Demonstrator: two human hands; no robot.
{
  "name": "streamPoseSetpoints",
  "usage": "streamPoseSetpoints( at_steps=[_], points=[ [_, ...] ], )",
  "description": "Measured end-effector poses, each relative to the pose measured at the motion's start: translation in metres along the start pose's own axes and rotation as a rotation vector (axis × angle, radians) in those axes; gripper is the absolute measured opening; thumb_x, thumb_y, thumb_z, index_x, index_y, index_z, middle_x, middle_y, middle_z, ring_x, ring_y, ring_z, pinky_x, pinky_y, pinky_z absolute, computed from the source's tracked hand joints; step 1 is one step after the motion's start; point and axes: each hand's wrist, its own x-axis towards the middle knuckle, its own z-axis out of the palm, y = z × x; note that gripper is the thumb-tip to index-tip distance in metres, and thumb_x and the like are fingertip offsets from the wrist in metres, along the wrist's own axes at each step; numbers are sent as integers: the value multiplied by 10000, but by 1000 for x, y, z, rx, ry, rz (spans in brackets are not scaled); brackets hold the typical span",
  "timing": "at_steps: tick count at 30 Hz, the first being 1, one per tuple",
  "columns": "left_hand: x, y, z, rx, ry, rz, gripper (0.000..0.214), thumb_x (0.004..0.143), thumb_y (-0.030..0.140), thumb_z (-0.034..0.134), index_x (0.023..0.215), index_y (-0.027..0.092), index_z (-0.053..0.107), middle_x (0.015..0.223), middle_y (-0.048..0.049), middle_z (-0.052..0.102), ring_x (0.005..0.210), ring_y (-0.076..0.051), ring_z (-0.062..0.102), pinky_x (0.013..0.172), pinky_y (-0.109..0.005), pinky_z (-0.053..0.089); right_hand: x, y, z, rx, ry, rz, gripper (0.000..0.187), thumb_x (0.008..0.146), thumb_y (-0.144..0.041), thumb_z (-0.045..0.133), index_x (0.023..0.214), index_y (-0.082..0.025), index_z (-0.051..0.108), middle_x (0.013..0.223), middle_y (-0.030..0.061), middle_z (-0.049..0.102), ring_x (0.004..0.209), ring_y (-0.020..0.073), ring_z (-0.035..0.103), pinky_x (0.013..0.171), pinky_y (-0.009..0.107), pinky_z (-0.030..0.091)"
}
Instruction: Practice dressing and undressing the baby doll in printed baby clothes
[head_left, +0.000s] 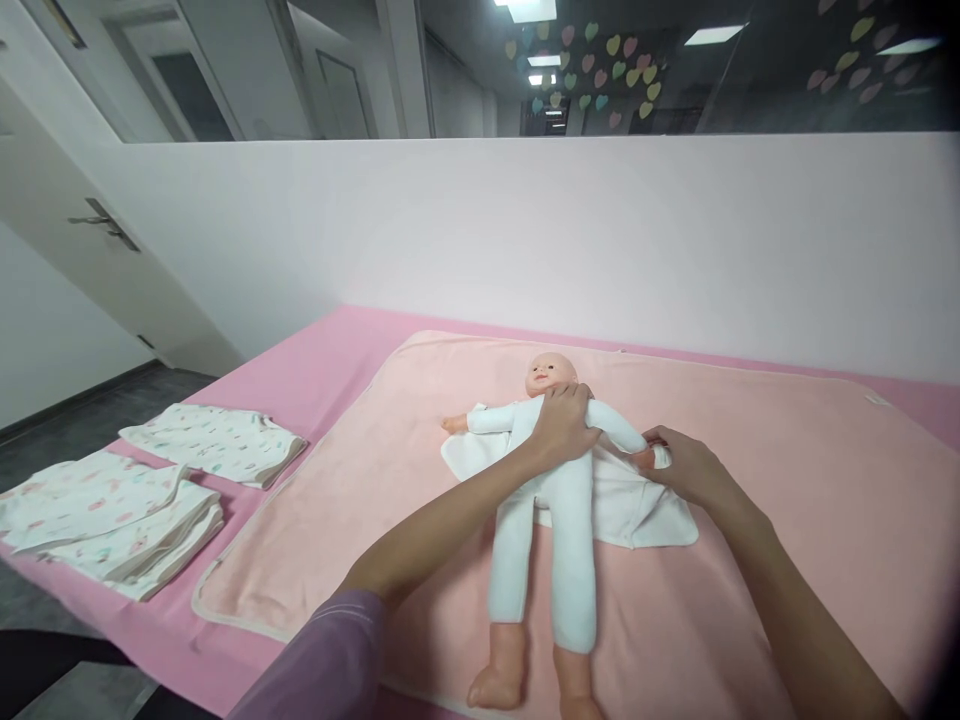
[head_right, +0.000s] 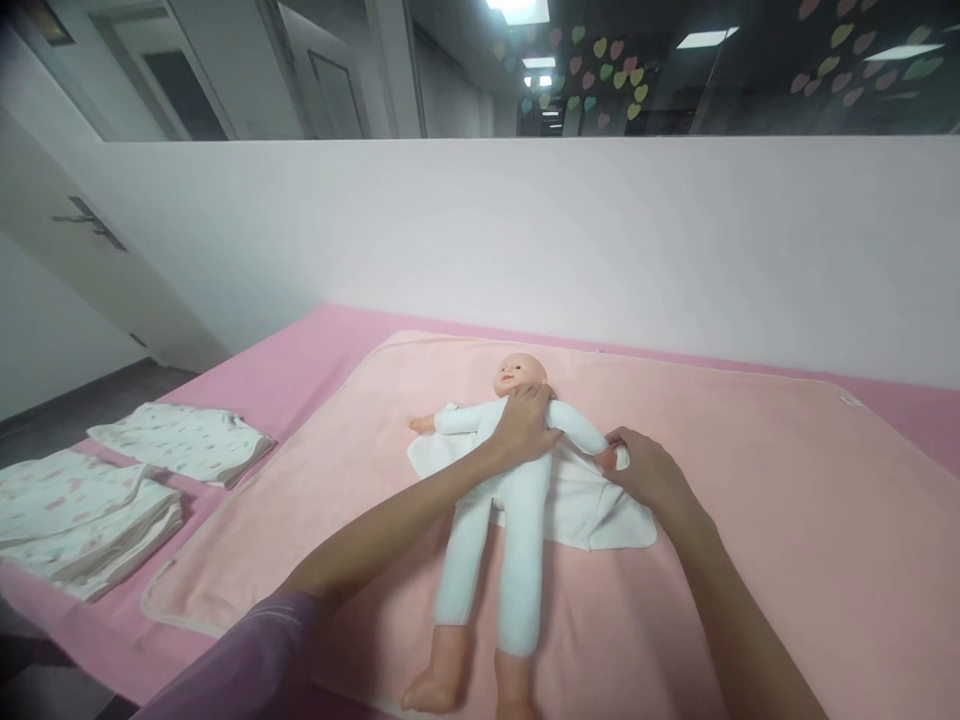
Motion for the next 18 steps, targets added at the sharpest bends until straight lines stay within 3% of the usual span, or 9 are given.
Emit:
streamPoseSetpoints(
  at_steps=[7,13,18],
  points=[
    [-1,-6,0,-47,24,-6,308,753,236,686,1027,209,548,1100,-112,680,1108,-322,598,1027,-458,438,7,19,-11,113,-81,-61,366,748,-402,731,1095,-304,670,1218,20,736,1066,280,683,770,336,527],
    [-2,-11,-1,-130,82,-13,319,738,205,692,1027,205,558,1095,-99,690,1090,-300,614,1013,-443,461,8,18,-18,141,-153,-80,391,731,-362,740,1114,-309,678,1200,16,741,1028,271,688,765,331,524],
    [1,-13,-3,-151,62,-36,354,737,210,717,1060,202,574,1098,-96,689,1098,-309,610,1001,-465,471,5,34,-27,289,-64,-55,262,735,-428,796,839,-247,637,1162,40,764,1075,281,696,804,331,543]
  ],
)
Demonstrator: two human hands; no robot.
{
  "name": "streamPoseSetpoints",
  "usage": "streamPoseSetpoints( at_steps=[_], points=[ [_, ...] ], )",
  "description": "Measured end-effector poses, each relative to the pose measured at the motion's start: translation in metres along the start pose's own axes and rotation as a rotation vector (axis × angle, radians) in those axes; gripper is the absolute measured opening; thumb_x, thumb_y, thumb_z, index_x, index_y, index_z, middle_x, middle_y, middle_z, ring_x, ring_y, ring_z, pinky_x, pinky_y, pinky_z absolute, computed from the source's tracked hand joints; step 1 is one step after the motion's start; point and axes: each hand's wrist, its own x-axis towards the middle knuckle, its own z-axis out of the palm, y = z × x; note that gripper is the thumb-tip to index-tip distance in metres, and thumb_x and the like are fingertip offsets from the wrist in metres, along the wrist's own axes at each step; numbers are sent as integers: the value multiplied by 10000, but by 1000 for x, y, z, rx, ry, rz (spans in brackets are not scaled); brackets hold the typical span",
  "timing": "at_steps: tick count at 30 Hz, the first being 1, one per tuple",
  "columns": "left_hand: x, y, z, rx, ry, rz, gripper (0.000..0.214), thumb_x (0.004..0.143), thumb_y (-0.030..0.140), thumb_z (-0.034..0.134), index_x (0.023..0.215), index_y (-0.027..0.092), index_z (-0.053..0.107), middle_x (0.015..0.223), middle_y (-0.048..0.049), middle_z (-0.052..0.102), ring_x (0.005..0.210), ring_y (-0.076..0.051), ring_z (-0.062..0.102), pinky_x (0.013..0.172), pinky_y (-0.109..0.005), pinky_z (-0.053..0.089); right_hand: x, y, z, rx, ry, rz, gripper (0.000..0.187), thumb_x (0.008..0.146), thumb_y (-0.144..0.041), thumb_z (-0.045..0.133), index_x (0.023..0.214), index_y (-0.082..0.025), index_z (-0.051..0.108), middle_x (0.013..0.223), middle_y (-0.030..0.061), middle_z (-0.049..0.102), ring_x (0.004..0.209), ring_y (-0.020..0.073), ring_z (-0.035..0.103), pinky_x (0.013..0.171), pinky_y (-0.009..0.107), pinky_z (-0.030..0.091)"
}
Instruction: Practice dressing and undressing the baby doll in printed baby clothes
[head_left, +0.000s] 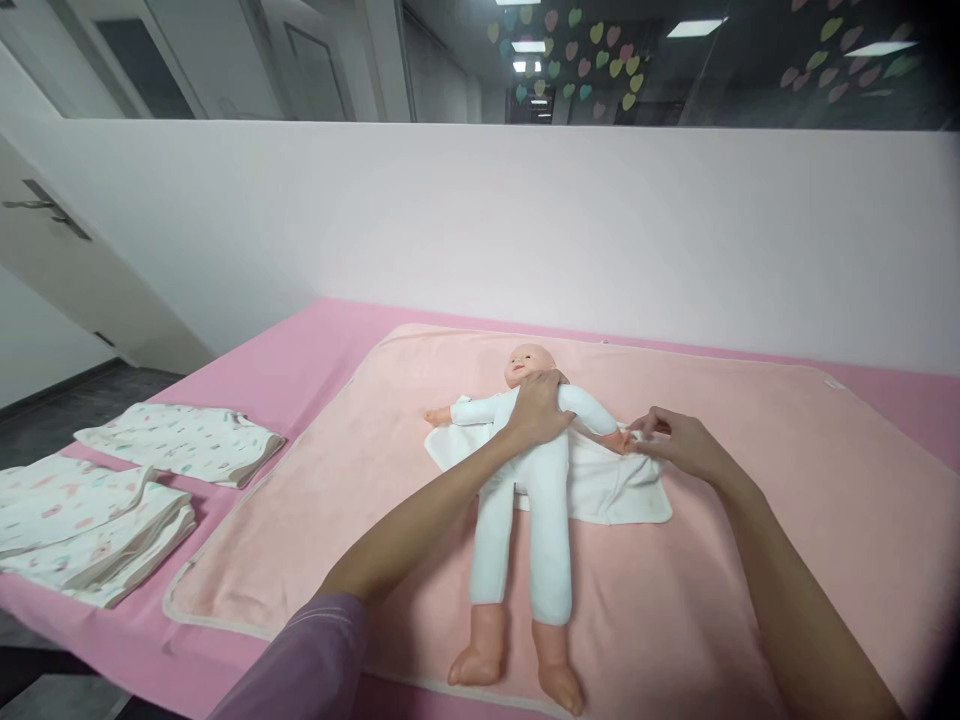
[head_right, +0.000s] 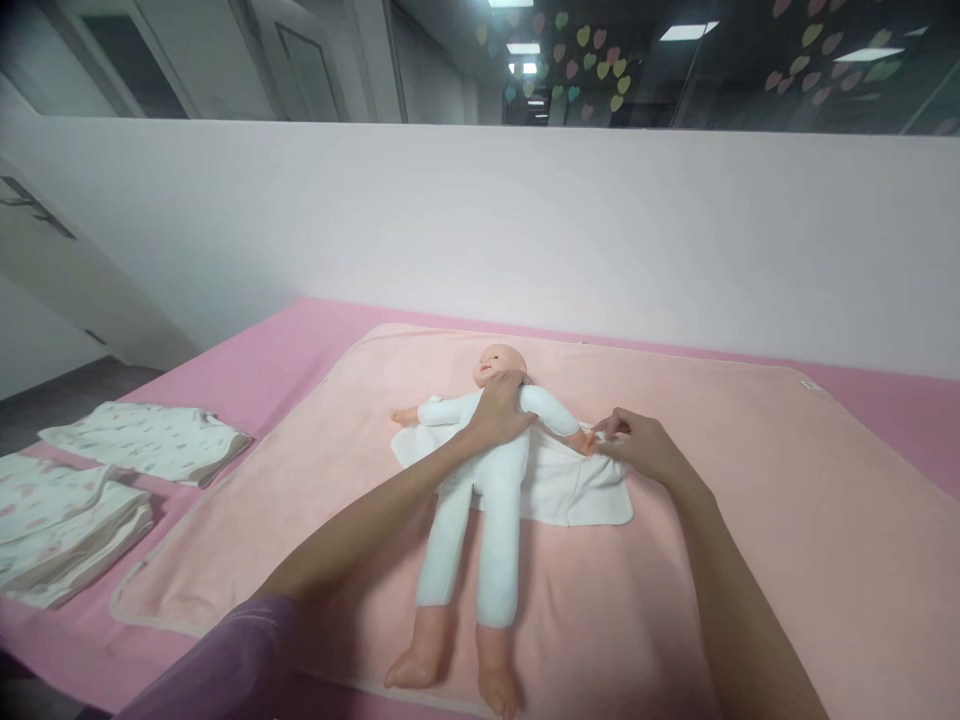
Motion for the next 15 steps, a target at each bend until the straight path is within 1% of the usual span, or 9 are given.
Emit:
streamPoseSetpoints(
  at_steps=[1,3,6,8,10,11,12,13,15],
  points=[
    [0,0,-1,-6,3,-11,351,744,221,722,1062,205,575,1092,-95,688,1089,-309,612,992,-466,475,-1,5,-2,8,22,19,280,741,-447,796,796,-240,616,1142,45,770,1064,283,702,808,337,546],
    [0,-1,-1,-25,13,-17,333,760,238,723,1057,211,575,1081,-90,690,1068,-303,620,982,-462,483,-3,16,-6,-16,5,60,301,747,-473,793,770,-236,609,1088,48,777,1008,285,714,808,355,552],
    [1,-1,1,-49,13,4,330,764,240,725,1059,214,578,1087,-83,695,1064,-291,629,990,-451,488,-8,20,-9,-57,-64,58,301,765,-507,778,887,-254,669,1086,50,769,976,291,714,818,385,564],
    [3,0,4,-44,-8,14,351,751,226,732,1072,212,589,1111,-83,698,1085,-292,631,1005,-450,487,-13,11,-13,-46,-46,11,434,760,-529,795,1102,-289,681,1191,62,744,1044,306,706,828,395,576],
    [3,2,6,-26,-39,34,378,742,214,742,1095,207,606,1139,-86,702,1118,-298,628,1034,-459,477,-19,-6,-20,-26,-17,-63,713,734,-540,839,1368,-333,587,1338,83,684,1169,322,673,868,398,584],
    [2,3,5,-20,-58,54,389,752,223,749,1117,204,613,1162,-89,704,1142,-301,623,1055,-463,469,-23,-15,-23,-28,-13,-95,821,728,-549,853,1454,-351,524,1388,89,655,1212,325,656,888,397,583],
    [1,3,4,-21,-75,77,404,772,247,754,1150,202,618,1194,-92,704,1174,-304,616,1080,-466,458,-26,-23,-26,-47,-24,-116,872,731,-567,854,1496,-367,486,1407,89,642,1220,323,651,894,396,581],
    [-2,2,1,-26,-90,99,418,807,286,750,1195,203,618,1238,-94,699,1215,-306,603,1107,-468,444,-28,-30,-27,-82,-50,-126,867,742,-593,843,1500,-377,483,1395,85,648,1194,319,661,882,393,579],
    [-12,-2,-8,-36,-104,123,435,913,386,681,1304,217,597,1351,-92,667,1309,-303,563,1157,-470,411,-28,-39,-21,-167,-118,-123,733,790,-645,786,1429,-376,548,1320,68,689,1093,301,687,830,378,565]
  ],
)
